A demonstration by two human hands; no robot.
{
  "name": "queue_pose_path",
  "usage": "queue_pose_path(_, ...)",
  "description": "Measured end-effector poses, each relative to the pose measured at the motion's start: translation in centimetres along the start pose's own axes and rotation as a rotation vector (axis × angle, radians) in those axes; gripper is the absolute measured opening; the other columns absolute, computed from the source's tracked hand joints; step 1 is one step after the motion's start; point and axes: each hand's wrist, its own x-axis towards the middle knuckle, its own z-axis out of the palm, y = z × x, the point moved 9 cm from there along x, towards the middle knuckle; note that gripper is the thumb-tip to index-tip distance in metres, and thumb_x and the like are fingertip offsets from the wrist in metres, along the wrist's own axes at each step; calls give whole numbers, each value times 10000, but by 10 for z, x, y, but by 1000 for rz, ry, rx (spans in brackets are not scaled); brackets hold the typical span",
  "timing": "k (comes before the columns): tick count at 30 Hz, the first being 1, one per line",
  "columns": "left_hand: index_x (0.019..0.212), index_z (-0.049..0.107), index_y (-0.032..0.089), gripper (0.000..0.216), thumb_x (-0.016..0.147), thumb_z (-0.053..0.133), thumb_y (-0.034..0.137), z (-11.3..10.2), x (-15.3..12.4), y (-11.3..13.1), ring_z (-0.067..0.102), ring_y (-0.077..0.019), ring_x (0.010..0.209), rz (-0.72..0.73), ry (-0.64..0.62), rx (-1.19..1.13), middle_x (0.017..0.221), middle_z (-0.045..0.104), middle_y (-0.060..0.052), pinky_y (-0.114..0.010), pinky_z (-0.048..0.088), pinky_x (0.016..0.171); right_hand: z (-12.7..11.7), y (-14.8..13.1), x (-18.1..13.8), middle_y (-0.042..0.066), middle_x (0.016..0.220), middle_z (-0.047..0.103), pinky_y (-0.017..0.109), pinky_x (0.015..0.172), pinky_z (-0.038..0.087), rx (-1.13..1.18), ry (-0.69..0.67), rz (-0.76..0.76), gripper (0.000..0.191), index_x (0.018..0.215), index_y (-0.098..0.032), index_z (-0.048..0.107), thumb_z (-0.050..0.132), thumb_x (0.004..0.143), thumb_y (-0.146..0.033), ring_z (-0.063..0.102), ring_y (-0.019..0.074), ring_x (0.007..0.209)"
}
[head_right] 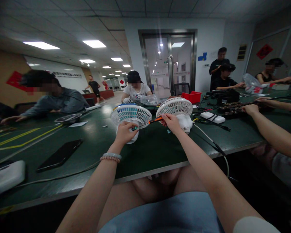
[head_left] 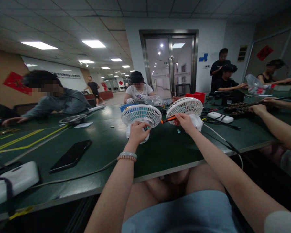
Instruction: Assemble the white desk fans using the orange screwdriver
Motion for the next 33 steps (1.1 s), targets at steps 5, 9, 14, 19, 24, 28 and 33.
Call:
queue_pose_path(5,858,664,250,189,675,630,279,0,0,-1,526,-199,888,-7,3,-2,758,640,1,-375,363,900,-1,-3,-3,-29,529,579,224,434,420,14,15,17,435,934,-166,616,579,710,-536,517,99,437)
queue_pose_path(9,861,665,246,200,665,641,269,-1,0,0,528,-197,882,2,13,-10,749,637,3,-370,369,891,0,-1,-3,-29,488,564,222,427,418,36,8,32,404,881,-143,638,570,719,-506,510,95,415)
queue_pose_path(14,849,664,245,186,666,639,264,-1,0,0,528,-193,867,10,24,-9,741,633,5,-368,371,885,1,-1,-3,-30,492,575,232,460,432,135,-23,45,329,902,-144,638,545,709,-393,535,108,451)
queue_pose_path(19,860,663,247,199,665,641,271,0,0,-2,528,-196,883,2,16,0,752,637,1,-372,368,891,3,0,-4,-17,505,609,246,487,435,172,-39,73,332,921,-133,632,520,689,-343,548,118,458)
queue_pose_path(24,866,664,243,201,670,633,280,1,1,-1,525,-200,887,-1,-2,1,765,642,-3,-375,365,894,2,0,-3,4,541,642,227,482,408,131,-37,43,349,893,-134,627,552,720,-427,574,123,485)
queue_pose_path(28,861,664,244,196,671,630,278,0,1,1,525,-198,881,-1,0,-3,754,638,-1,-376,363,897,0,-1,-3,12,549,645,226,491,415,55,-22,33,380,815,-148,620,556,729,-512,577,122,492)
queue_pose_path(33,858,662,250,189,676,623,281,1,0,0,523,-197,887,-8,-6,-3,755,637,3,-377,361,903,-1,-6,-4,16,580,642,224,482,411,-7,-8,-7,426,771,-153,619,531,741,-569,566,116,503)
